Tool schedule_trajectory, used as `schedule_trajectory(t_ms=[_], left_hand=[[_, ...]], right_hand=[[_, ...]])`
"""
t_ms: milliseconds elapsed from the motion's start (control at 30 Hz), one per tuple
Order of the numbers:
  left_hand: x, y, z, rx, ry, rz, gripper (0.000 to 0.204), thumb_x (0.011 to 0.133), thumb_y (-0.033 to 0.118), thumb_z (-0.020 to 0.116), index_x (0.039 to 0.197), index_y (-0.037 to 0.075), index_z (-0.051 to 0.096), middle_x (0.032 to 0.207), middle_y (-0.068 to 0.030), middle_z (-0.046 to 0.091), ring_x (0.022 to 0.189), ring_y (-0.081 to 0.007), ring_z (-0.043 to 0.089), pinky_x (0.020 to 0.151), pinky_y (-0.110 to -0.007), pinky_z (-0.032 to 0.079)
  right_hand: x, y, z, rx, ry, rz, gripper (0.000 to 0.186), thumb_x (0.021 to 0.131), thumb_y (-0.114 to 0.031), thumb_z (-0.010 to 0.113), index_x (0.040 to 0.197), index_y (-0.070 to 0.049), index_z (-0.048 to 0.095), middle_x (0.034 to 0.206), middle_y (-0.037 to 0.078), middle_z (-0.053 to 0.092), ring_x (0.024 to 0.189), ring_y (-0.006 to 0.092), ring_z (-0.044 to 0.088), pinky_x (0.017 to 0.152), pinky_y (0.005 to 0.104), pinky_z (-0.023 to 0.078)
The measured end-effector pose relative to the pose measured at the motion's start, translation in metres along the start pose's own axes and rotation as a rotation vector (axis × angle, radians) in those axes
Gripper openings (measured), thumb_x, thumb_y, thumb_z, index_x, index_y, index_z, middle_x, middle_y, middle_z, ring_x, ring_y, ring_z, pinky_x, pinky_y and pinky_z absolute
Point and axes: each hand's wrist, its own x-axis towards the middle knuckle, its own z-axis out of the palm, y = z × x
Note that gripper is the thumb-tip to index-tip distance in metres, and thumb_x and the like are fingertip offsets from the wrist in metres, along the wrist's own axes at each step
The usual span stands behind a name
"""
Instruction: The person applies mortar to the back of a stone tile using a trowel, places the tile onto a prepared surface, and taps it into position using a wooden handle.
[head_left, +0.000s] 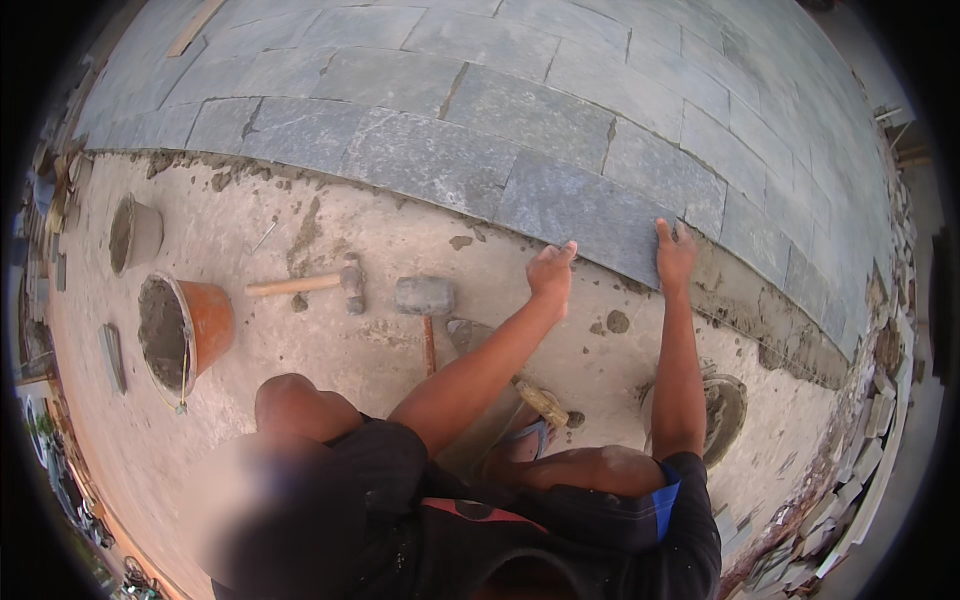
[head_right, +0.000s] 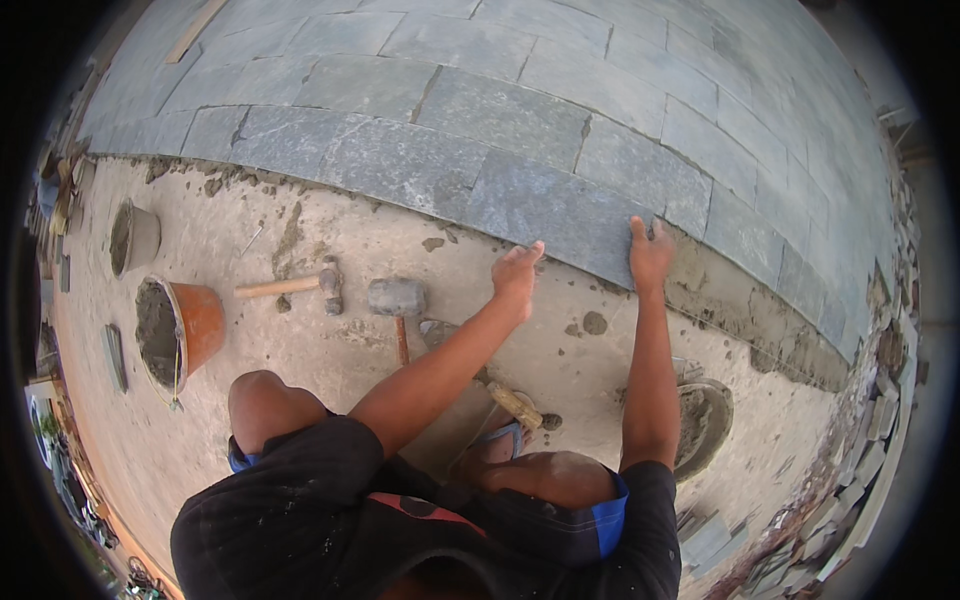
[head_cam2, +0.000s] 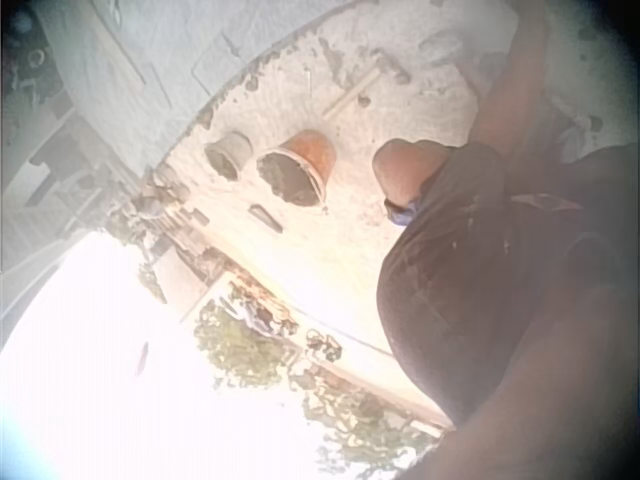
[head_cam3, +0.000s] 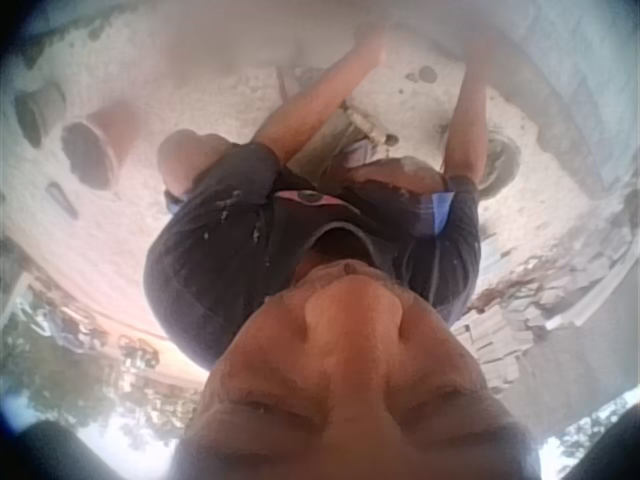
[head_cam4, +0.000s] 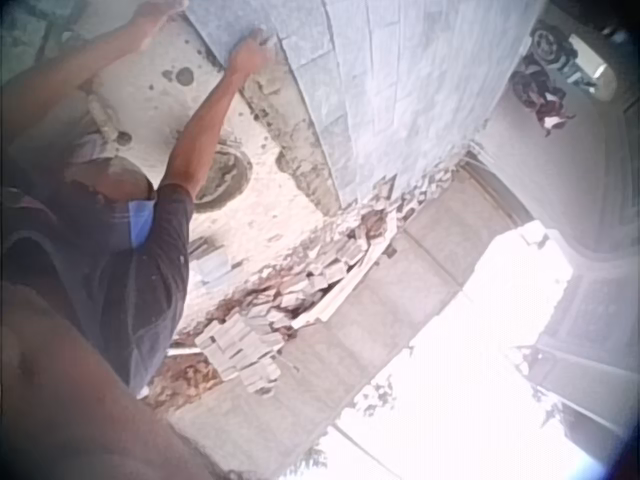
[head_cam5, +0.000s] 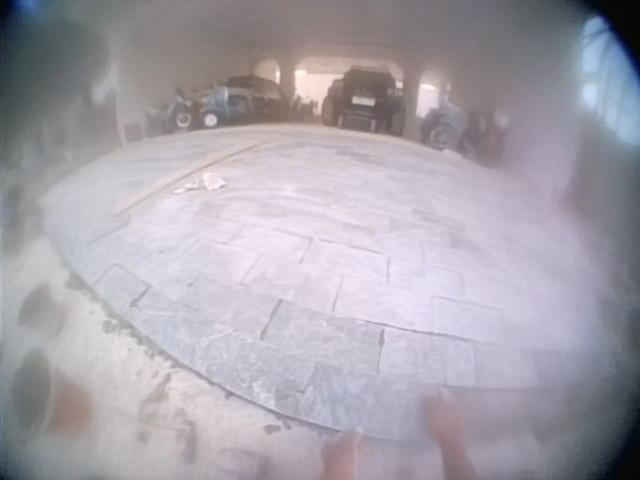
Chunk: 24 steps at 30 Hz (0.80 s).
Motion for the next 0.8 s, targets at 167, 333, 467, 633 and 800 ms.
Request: schedule_trajectory(t_ms=[167, 333, 467, 633, 800], left_hand=[[0.002, 0.002, -0.005, 0.123, -0.018, 0.101, 0.042, 0.092, 0.027, 0.072, 0.064, 0.014, 0.043, 0.065, 0.0023, 0.044, 0.058, -0.0117, 0.043, 0.055, -0.033, 0.037], [-0.010, 0.013, -0.007, 0.366, 0.007, 0.202, 0.048, 0.092, 0.027, 0.071, 0.059, 0.009, 0.042, 0.059, 0.0002, 0.041, 0.057, -0.0148, 0.042, 0.056, -0.038, 0.038], [-0.003, 0.016, -0.014, 0.694, -0.011, 0.389, 0.050, 0.090, 0.028, 0.071, 0.059, 0.001, 0.043, 0.058, -0.0072, 0.045, 0.057, -0.0198, 0.040, 0.057, -0.042, 0.037], [-0.005, 0.018, -0.017, 0.838, -0.047, 0.595, 0.042, 0.087, 0.028, 0.073, 0.067, -0.004, 0.055, 0.063, -0.0142, 0.052, 0.057, -0.0267, 0.048, 0.060, -0.045, 0.042], [0.002, 0.026, -0.020, 0.984, -0.055, 1.142, 0.031, 0.080, 0.019, 0.079, 0.100, -0.001, 0.066, 0.096, -0.0147, 0.064, 0.087, -0.0354, 0.059, 0.078, -0.044, 0.049]], right_hand=[[0.003, -0.002, 0.005, -0.123, 0.023, -0.015, 0.073, 0.091, -0.041, 0.070, 0.134, 0.015, 0.054, 0.137, 0.034, 0.055, 0.131, 0.0423, 0.053, 0.110, 0.0428, 0.040], [0.004, -0.002, 0.004, -0.273, 0.032, -0.035, 0.070, 0.090, -0.044, 0.070, 0.131, 0.012, 0.059, 0.132, 0.033, 0.059, 0.127, 0.0436, 0.056, 0.107, 0.0445, 0.042], [0.006, 0.001, 0.004, -0.380, 0.070, -0.059, 0.070, 0.088, -0.049, 0.070, 0.130, 0.007, 0.062, 0.125, 0.033, 0.063, 0.120, 0.0449, 0.060, 0.103, 0.0469, 0.046], [0.002, -0.019, 0.001, -0.455, -0.008, 0.029, 0.077, 0.085, -0.052, 0.072, 0.131, 0.009, 0.060, 0.127, 0.032, 0.063, 0.122, 0.0428, 0.060, 0.104, 0.0458, 0.046], [0.001, -0.038, 0.000, -0.491, -0.065, 0.115, 0.077, 0.084, -0.054, 0.073, 0.130, 0.007, 0.061, 0.124, 0.031, 0.064, 0.119, 0.0430, 0.062, 0.100, 0.0471, 0.049]])
